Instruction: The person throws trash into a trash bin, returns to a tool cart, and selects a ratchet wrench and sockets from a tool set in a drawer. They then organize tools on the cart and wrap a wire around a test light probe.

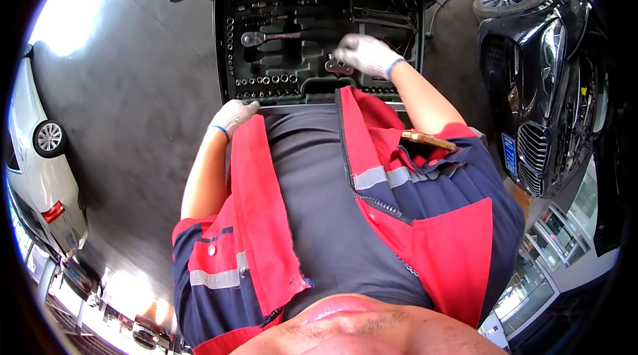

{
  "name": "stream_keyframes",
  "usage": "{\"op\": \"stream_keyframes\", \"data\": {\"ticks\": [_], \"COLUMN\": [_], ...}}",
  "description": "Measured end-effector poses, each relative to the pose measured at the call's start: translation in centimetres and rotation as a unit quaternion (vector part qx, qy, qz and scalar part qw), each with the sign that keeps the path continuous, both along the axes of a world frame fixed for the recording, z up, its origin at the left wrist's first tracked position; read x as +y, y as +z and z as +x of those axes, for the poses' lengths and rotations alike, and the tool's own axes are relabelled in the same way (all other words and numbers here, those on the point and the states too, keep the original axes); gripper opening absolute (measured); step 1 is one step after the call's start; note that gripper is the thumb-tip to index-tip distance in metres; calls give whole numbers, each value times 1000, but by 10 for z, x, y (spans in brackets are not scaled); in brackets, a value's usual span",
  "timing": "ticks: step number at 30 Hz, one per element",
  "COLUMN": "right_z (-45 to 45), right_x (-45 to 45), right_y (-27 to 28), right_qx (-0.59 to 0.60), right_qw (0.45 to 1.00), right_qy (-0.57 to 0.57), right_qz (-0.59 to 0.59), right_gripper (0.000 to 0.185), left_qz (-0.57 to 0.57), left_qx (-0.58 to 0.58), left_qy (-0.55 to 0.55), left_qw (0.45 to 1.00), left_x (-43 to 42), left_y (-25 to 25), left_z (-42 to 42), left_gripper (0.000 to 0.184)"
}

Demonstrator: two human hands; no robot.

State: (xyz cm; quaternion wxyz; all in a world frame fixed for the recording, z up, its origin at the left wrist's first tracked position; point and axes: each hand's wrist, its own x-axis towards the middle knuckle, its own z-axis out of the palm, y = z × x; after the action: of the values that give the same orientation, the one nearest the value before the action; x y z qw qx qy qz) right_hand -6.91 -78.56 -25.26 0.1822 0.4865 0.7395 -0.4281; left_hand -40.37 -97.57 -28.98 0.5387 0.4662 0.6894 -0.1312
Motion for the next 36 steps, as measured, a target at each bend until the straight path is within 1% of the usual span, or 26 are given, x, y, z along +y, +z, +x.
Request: {"op": "stream_keyframes", "data": {"ticks": [2, 3, 4, 5, 6, 7, 9, 12, 13, 14, 16, 17, 18, 19, 20, 21, 23, 24, 25, 27, 28, 29, 31, 32, 33, 36], "right_z": [57, 107, 128, 143, 197, 213, 242, 233, 218, 205, 210, 203, 198, 185, 175, 170, 175, 185, 199, 222, 230, 238, 257, 262, 262, 248], "right_x": [-10, -19, -28, -44, -65, -80, -108, -119, -118, -118, -99, -87, -69, -55, -39, -29, -26, -25, -24, -25, -32, -38, -46, -46, -46, -22], "right_y": [-3, -50, -37, -16, -67, -78, -98, -117, -95, -68, -111, -109, -109, -93, -71, -49, -22, -28, -38, -42, -41, -42, -58, -62, -62, -28], "right_qx": [75, 175, 94, -71, -53, -102, -186, -217, -159, -96, -88, -110, -92, -80, -67, -15, 125, 152, 179, 193, 182, 171, 151, 125, 100, 9], "right_qw": [982, 936, 920, 945, 881, 906, 944, 906, 965, 992, 975, 974, 989, 991, 984, 970, 911, 889, 864, 831, 819, 808, 791, 810, 828, 934], "right_qy": [106, 282, 332, 243, 438, 377, 235, 362, 201, 29, 162, 129, 29, -64, -155, -243, -385, -413, -439, -467, -489, -508, -529, -512, -494, -316], "right_qz": [-140, -119, -188, -209, -171, -165, -140, 13, 52, 83, 124, 153, 116, 90, 64, 5, -77, -124, -170, -230, -237, -244, -269, -258, -247, -168], "right_gripper": [39, 36, 32, 29, 31, 31, 31, 30, 30, 30, 31, 32, 34, 37, 40, 41, 33, 33, 33, 38, 38, 38, 43, 44, 45, 46], "left_qz": [-52, 18, -6, 29, 65, 73, 123, 162, 158, 118, 10, -42, 33, 146, -80, -124, 31, 158, 87, 135, 254, 356, 358, 276, 331, 404], "left_qx": [-55, -24, -64, -12, 40, 64, 56, 10, -15, -136, -220, -261, -270, -262, -171, -129, 19, 20, -7, 82, 186, 273, 323, 303, 257, 142], "left_qy": [209, 198, 323, 243, 164, 133, 126, 171, 198, 301, 257, 205, -19, -212, -96, -229, -186, -153, 84, 80, -160, -382, -503, -425, -290, 11], "left_qw": [975, 980, 944, 969, 984, 986, 983, 972, 967, 936, 941, 942, 962, 930, 977, 957, 982, 975, 993, 984, 935, 808, 717, 807, 860, 904], "left_x": [-12, 9, 17, 28, 36, 47, 51, 56, 56, 61, 88, 101, 112, 123, 129, 135, 143, 145, 162, 192, 200, 207, 232, 244, 242, 244], "left_y": [-57, -23, -32, -33, -29, -5, 3, 12, 17, 19, 47, 32, 14, -4, -12, -47, -55, -103, -136, -166, -167, -164, -138, -123, -127, -150], "left_z": [-9, 5, 15, 18, 23, 35, 46, 64, 71, 77, 84, 81, 81, 81, 94, 93, 112, 99, 86, 70, 63, 59, 71, 81, 83, 77], "left_gripper": [62, 63, 63, 61, 59, 56, 53, 49, 47, 34, 30, 22, 22, 24, 30, 36, 46, 51, 53, 51, 47, 44, 39, 39, 37, 36]}}
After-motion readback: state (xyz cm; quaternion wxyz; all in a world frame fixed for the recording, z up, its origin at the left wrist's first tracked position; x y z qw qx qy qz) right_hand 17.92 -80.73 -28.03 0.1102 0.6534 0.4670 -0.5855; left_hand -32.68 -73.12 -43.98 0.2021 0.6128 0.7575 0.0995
